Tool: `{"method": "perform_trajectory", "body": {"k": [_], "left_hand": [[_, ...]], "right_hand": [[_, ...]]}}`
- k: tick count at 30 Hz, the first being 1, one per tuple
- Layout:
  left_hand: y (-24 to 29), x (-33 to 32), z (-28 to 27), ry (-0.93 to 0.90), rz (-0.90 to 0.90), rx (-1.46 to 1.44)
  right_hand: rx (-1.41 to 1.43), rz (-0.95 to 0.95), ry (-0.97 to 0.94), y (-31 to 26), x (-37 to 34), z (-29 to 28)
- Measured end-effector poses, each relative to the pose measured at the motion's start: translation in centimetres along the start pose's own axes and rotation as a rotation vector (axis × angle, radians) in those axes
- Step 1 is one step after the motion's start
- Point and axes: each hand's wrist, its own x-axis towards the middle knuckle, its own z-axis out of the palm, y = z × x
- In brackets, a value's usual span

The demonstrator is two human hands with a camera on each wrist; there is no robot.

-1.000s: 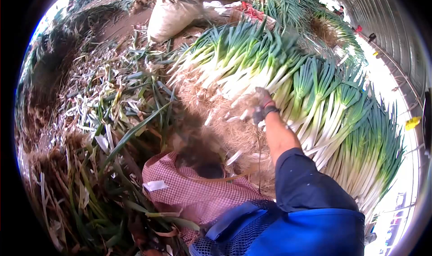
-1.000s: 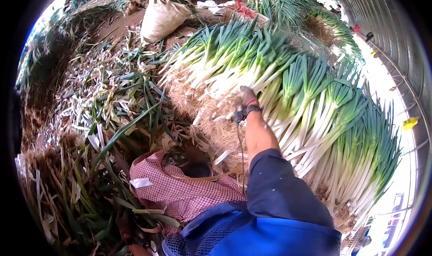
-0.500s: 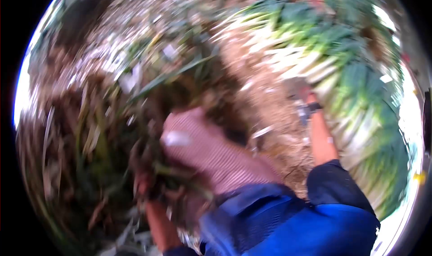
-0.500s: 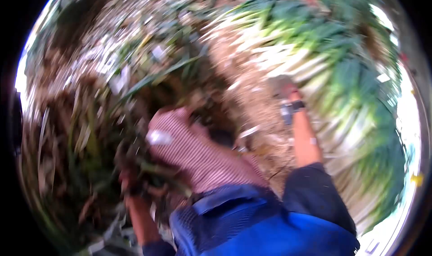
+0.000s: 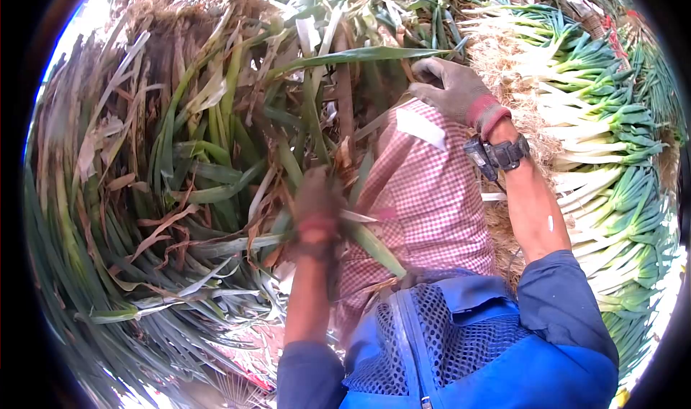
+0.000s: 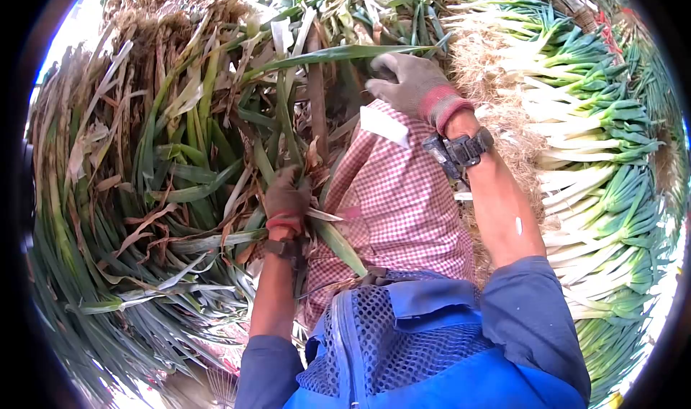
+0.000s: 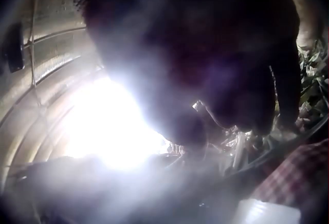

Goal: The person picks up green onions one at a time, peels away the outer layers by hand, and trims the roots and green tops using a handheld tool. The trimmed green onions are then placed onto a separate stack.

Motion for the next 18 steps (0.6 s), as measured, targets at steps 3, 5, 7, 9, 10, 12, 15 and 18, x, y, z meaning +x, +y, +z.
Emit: {"method": "perform_trajectory", "body": {"k": [3,5,7,9,10,12,15,18], "left_hand": [[-2.6,2.6,-1.3,0.279,0.190,0.256],[-3.1,4.1,-2.8,0.270,0.054,0.439],[-4.1,4.5,-3.2,0.257,-0.080,0.628],[-5.7,4.6,-2.2,0.003,-0.271,0.558],[-5.3,4.5,-2.5,-0.111,-0.306,0.448],[-2.7,3.8,-2.4,-0.222,-0.354,0.362],[0.5,2.0,-0.4,-0.459,-0.446,0.118],[2.0,0.9,2.3,-0.493,-0.423,0.232]], "right_hand": [[-0.149,0.087,0.001,3.0,0.1,2.3],[0.013,0.235,0.038,4.0,-1.2,3.0],[0.060,0.355,0.106,5.8,-1.9,3.8],[0.056,0.375,0.102,8.4,-2.5,4.1],[0.063,0.480,0.002,9.0,-2.9,4.3],[0.027,0.381,-0.082,15.9,-3.9,6.9],[-0.147,0.111,-0.113,18.6,-4.3,9.6],[-0.271,0.057,-0.104,18.8,-4.1,10.5]]}}
